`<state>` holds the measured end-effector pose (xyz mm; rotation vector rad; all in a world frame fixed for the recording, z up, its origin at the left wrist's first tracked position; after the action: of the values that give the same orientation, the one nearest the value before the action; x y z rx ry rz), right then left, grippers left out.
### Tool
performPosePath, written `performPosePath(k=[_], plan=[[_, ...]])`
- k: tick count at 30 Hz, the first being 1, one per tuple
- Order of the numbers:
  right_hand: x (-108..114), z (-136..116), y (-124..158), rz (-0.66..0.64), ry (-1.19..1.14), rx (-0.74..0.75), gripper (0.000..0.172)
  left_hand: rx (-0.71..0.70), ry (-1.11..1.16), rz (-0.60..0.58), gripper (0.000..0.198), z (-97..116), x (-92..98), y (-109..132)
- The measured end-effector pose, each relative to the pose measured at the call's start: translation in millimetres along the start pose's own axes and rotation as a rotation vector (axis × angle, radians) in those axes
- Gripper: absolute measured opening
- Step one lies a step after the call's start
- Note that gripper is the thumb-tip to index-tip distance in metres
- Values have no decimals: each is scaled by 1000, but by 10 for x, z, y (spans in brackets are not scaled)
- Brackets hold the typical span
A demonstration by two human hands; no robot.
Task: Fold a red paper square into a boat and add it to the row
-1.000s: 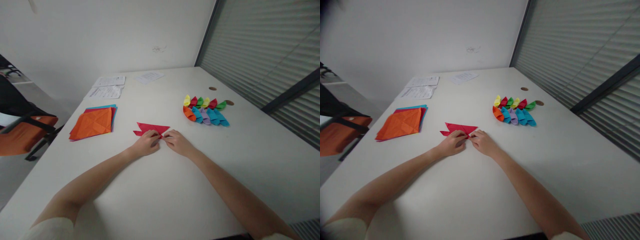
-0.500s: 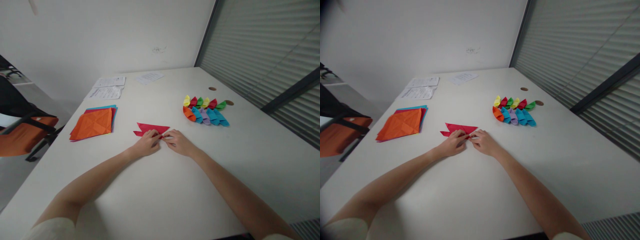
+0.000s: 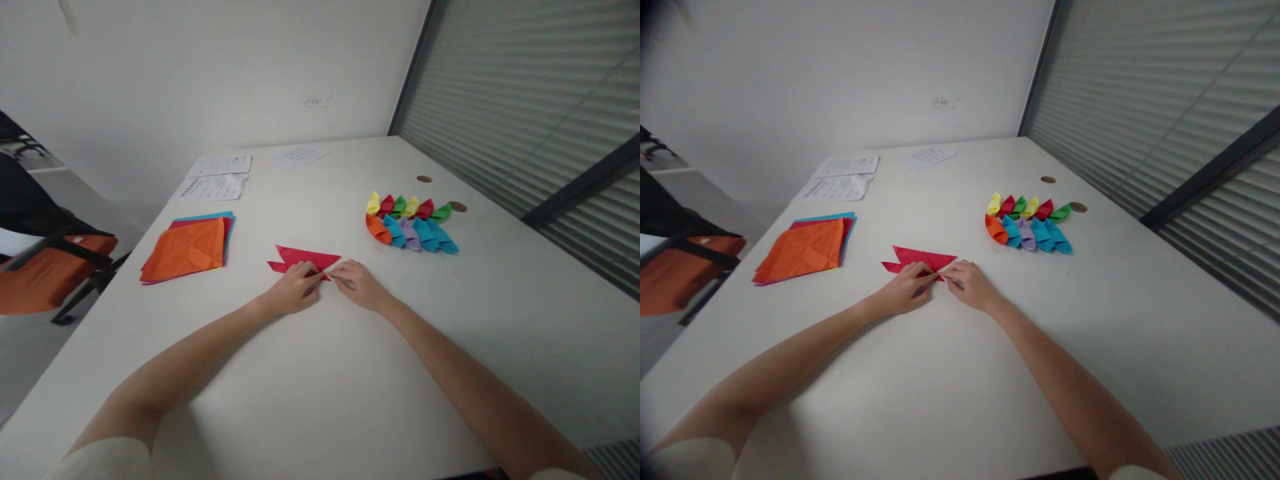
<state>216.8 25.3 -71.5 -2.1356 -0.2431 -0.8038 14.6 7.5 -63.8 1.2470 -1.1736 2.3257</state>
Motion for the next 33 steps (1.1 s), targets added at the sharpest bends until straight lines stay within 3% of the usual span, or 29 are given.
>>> performPosePath(k=[17, 28, 33], plan=[[2, -90, 9, -113, 200, 115, 23, 7, 42, 23, 38, 12, 14, -15], [-21, -171, -11, -7, 272, 100, 15, -107, -126, -66, 26, 72, 48, -45], [-36, -146, 12, -12, 296, 133, 17, -149, -157, -82, 31, 50, 32, -31]])
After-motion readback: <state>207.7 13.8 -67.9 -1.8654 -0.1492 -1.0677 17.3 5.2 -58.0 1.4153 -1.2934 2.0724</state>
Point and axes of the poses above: each hand's wrist, its own y-axis away from the middle knuckle, its own x-axis out of the back of the hand, z = x × y, the point moved 2 cm from there along -y, towards the middle knuckle, and after that the axes turned 15 degrees about z, right-handed, at the moved point
